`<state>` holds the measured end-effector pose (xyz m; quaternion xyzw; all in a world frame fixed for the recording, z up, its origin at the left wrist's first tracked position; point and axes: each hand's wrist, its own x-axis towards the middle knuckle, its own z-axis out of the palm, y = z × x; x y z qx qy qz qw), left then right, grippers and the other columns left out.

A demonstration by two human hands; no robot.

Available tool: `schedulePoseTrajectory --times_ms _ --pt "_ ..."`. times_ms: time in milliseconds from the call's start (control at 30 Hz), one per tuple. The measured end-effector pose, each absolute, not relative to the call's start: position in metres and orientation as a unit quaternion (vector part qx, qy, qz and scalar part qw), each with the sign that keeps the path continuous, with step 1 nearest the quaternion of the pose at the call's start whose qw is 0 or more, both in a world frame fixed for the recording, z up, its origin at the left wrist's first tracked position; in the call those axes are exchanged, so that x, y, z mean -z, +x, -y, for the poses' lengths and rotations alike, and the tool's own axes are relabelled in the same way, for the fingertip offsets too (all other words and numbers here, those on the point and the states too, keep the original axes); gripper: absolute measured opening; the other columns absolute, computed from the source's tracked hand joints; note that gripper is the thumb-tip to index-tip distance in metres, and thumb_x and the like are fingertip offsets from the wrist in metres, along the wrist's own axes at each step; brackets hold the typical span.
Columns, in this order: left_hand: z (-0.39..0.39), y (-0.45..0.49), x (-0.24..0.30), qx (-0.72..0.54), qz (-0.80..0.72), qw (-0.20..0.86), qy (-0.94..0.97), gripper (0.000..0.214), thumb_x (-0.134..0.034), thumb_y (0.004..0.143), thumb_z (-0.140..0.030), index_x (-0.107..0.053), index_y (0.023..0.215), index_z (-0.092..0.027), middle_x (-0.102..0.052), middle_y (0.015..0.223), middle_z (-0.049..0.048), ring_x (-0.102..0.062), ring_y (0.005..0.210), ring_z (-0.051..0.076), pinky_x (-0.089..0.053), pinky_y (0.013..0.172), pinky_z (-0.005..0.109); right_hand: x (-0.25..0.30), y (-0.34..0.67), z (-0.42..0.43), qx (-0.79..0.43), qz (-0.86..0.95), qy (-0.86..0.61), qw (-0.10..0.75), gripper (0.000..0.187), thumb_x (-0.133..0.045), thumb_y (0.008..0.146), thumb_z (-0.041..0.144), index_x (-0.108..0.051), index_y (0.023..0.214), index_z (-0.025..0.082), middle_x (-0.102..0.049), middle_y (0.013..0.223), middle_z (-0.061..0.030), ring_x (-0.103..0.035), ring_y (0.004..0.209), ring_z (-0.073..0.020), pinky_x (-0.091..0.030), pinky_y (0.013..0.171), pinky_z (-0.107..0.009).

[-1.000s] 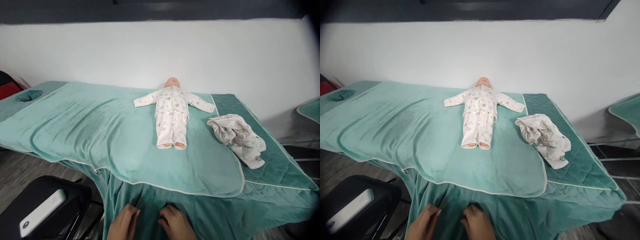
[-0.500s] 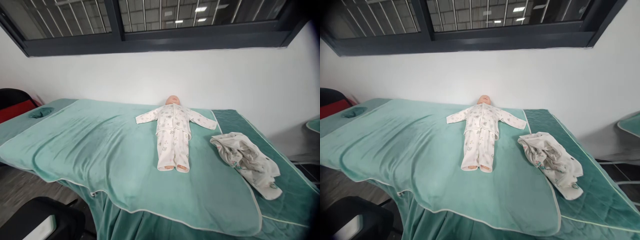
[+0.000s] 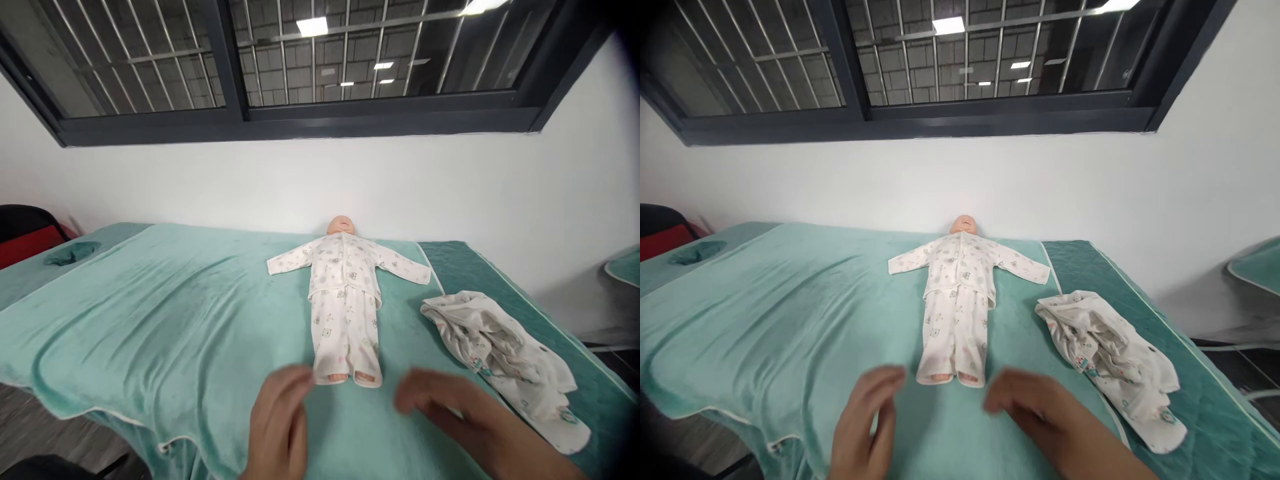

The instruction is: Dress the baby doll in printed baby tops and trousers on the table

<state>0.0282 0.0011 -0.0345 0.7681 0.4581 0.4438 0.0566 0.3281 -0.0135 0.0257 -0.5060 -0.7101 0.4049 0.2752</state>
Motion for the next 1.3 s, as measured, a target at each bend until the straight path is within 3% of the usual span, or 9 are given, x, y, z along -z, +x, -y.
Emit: schedulePoseTrajectory --times_ms 167,267,367,467,600,767,1000,1300 --pt "-0.160 0.095 -0.021 -0.528 -0.467 0.134 0.697 0.029 -0.041 0.092 -0.016 -0.063 0.109 -0.023 -0.065 0.118 0.0065 -0.059 0.116 0.019 -0.048 0.102 0.037 -0.043 0.281 -0.139 -0.303 0.627 -0.505 0.510 0.026 -0.051 0.092 0.039 -0.069 0.101 0.024 -0.070 0.108 -0.0058 -0.064 0.101 -0.0229 -0.050 0.093 -0.039" --pt "-0.242 0.125 -0.037 -0.512 -0.460 0.203 0.696 0.031 -0.043 0.091 -0.017 -0.064 0.112 -0.020 -0.066 0.121 0.0063 -0.059 0.116 0.019 -0.047 0.102 0.036 -0.030 0.268 -0.223 -0.241 0.548 -0.547 0.585 0.030 -0.049 0.090 0.037 -0.067 0.109 0.020 -0.068 0.116 -0.0082 -0.063 0.104 -0.0234 -0.048 0.096 -0.041" --pt "-0.301 0.146 -0.033 -0.451 -0.472 0.267 0.709 0.033 -0.046 0.091 -0.021 -0.063 0.118 -0.018 -0.065 0.128 0.0077 -0.060 0.117 0.021 -0.046 0.103 0.037 -0.009 0.271 -0.272 -0.192 0.568 -0.580 0.551 0.037 -0.049 0.090 0.037 -0.063 0.120 0.019 -0.064 0.126 -0.0094 -0.057 0.117 -0.0256 -0.042 0.103 -0.045" --pt "-0.330 0.158 -0.018 -0.410 -0.471 0.249 0.740 0.035 -0.043 0.093 -0.022 -0.062 0.122 -0.018 -0.064 0.130 0.0087 -0.059 0.119 0.022 -0.044 0.105 0.038 0.007 0.282 -0.286 -0.196 0.614 -0.580 0.499 0.043 -0.048 0.092 0.041 -0.058 0.129 0.022 -0.057 0.137 -0.0072 -0.049 0.129 -0.0246 -0.036 0.110 -0.045" --pt "-0.337 0.159 -0.002 -0.396 -0.467 0.195 0.766 0.038 -0.036 0.096 -0.023 -0.062 0.122 -0.018 -0.063 0.129 0.0087 -0.056 0.122 0.022 -0.042 0.108 0.039 0.019 0.289 -0.284 -0.224 0.626 -0.578 0.474 0.049 -0.048 0.094 0.049 -0.056 0.135 0.024 -0.049 0.148 -0.0051 -0.041 0.138 -0.0228 -0.031 0.116 -0.044" --pt "-0.336 0.155 0.002 -0.396 -0.456 0.201 0.771 0.039 -0.035 0.097 -0.022 -0.060 0.126 -0.021 -0.062 0.133 0.0053 -0.054 0.125 0.020 -0.041 0.108 0.037 0.022 0.285 -0.288 -0.200 0.646 -0.579 0.455 0.052 -0.044 0.096 0.051 -0.051 0.141 0.026 -0.045 0.150 -0.0033 -0.036 0.141 -0.0229 -0.028 0.117 -0.045" --pt "-0.339 0.152 0.006 -0.405 -0.455 0.221 0.762 0.038 -0.037 0.096 -0.021 -0.064 0.123 -0.020 -0.061 0.134 0.0051 -0.053 0.126 0.019 -0.039 0.112 0.037 0.018 0.280 -0.296 -0.178 0.631 -0.619 0.433 0.044 -0.045 0.094 0.048 -0.057 0.132 0.029 -0.052 0.143 -0.0033 -0.040 0.135 -0.0265 -0.031 0.112 -0.049" --pt "-0.338 0.152 0.007 -0.402 -0.464 0.216 0.760 0.038 -0.037 0.098 -0.028 -0.065 0.123 -0.022 -0.061 0.133 0.0040 -0.052 0.126 0.020 -0.038 0.111 0.038 0.025 0.291 -0.304 -0.222 0.598 -0.575 0.512 0.031 -0.049 0.092 0.041 -0.063 0.117 0.030 -0.059 0.132 -0.0013 -0.047 0.126 -0.0217 -0.034 0.110 -0.044"
